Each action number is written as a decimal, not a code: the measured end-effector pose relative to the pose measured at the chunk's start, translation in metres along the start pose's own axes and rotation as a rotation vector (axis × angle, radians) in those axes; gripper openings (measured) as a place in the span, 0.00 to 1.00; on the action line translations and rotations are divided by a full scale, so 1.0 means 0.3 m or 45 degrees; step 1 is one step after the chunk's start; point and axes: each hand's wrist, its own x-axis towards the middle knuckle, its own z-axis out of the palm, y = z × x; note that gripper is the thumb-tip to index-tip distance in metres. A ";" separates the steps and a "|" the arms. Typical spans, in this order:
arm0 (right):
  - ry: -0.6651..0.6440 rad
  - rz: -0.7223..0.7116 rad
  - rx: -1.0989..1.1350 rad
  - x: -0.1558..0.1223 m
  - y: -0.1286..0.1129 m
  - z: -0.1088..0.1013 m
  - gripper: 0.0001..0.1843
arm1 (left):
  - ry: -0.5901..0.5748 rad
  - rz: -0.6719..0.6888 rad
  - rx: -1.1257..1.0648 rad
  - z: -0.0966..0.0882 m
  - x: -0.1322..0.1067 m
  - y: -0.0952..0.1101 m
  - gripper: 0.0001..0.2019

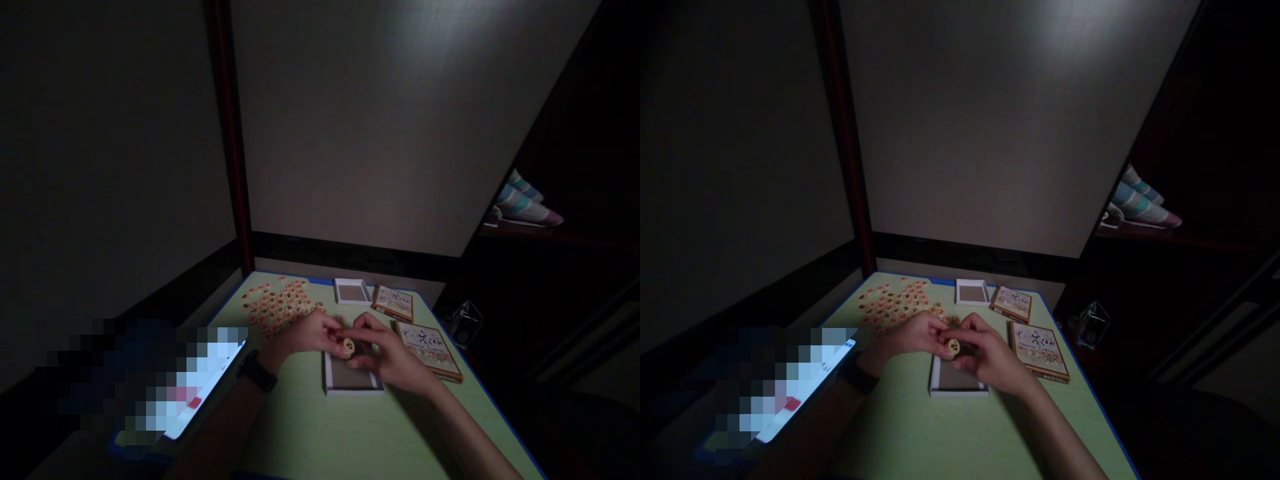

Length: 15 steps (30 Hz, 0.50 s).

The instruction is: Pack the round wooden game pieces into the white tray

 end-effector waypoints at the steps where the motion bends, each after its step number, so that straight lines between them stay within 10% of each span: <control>1: -0.043 -0.010 -0.050 -0.002 -0.010 0.007 0.20 | -0.047 -0.011 0.050 -0.002 -0.005 0.003 0.16; 15: -0.034 -0.098 -0.105 -0.010 -0.065 0.043 0.10 | -0.347 -0.063 -0.011 -0.027 -0.034 0.030 0.17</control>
